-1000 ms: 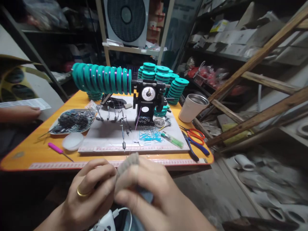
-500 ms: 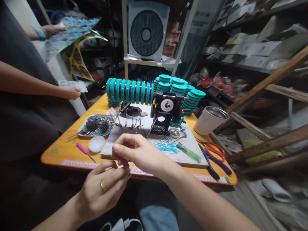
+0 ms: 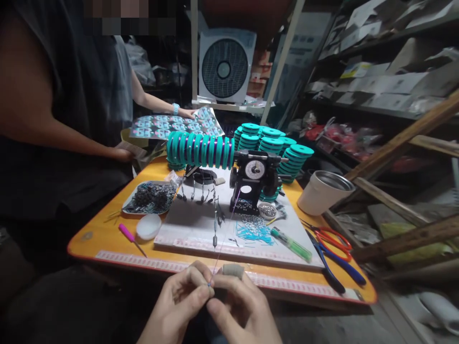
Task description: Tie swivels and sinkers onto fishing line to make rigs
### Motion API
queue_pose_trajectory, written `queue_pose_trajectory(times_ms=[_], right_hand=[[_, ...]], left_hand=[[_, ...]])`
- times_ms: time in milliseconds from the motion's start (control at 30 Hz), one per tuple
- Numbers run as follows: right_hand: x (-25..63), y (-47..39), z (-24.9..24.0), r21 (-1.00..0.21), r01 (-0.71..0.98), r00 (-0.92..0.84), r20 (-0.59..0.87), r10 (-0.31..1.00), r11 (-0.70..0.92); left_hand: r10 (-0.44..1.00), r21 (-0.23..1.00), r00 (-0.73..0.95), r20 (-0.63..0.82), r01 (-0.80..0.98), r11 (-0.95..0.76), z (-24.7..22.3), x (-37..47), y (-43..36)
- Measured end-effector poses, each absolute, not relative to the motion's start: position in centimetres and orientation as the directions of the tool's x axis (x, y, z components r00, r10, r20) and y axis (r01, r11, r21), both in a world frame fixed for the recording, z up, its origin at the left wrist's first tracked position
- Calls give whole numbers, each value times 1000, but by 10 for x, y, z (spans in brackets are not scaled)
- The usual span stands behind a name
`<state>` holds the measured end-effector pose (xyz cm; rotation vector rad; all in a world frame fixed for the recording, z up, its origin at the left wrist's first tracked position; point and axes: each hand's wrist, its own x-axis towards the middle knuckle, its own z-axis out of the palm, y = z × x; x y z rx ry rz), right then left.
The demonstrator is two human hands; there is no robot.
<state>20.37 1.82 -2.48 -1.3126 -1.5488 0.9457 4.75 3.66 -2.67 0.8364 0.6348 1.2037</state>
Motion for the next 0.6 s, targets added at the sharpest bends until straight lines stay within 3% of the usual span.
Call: queue_pose_trajectory(times_ms=[167, 300, 400, 500, 600], right_hand=[[185, 16, -34, -999, -42, 10, 25, 1000, 26], [182, 13, -24, -992, -127, -29, 12, 1000, 9], [188, 9, -20, -967, 103, 4, 234, 972, 233], [197, 5, -18, -721, 413, -82, 580, 811, 557], [208, 1, -15, -491, 566, -245, 667, 703, 663]], left_hand=[[963, 782, 267, -30, -594, 189, -23, 50, 35], [940, 702, 313, -133, -640, 312, -19, 48, 33], [905, 636, 371, -206, -653, 412, -17, 47, 32], [860, 611, 447, -247, -616, 497, -19, 45, 34], [841, 672, 486, -236, -544, 503, -21, 42, 37]])
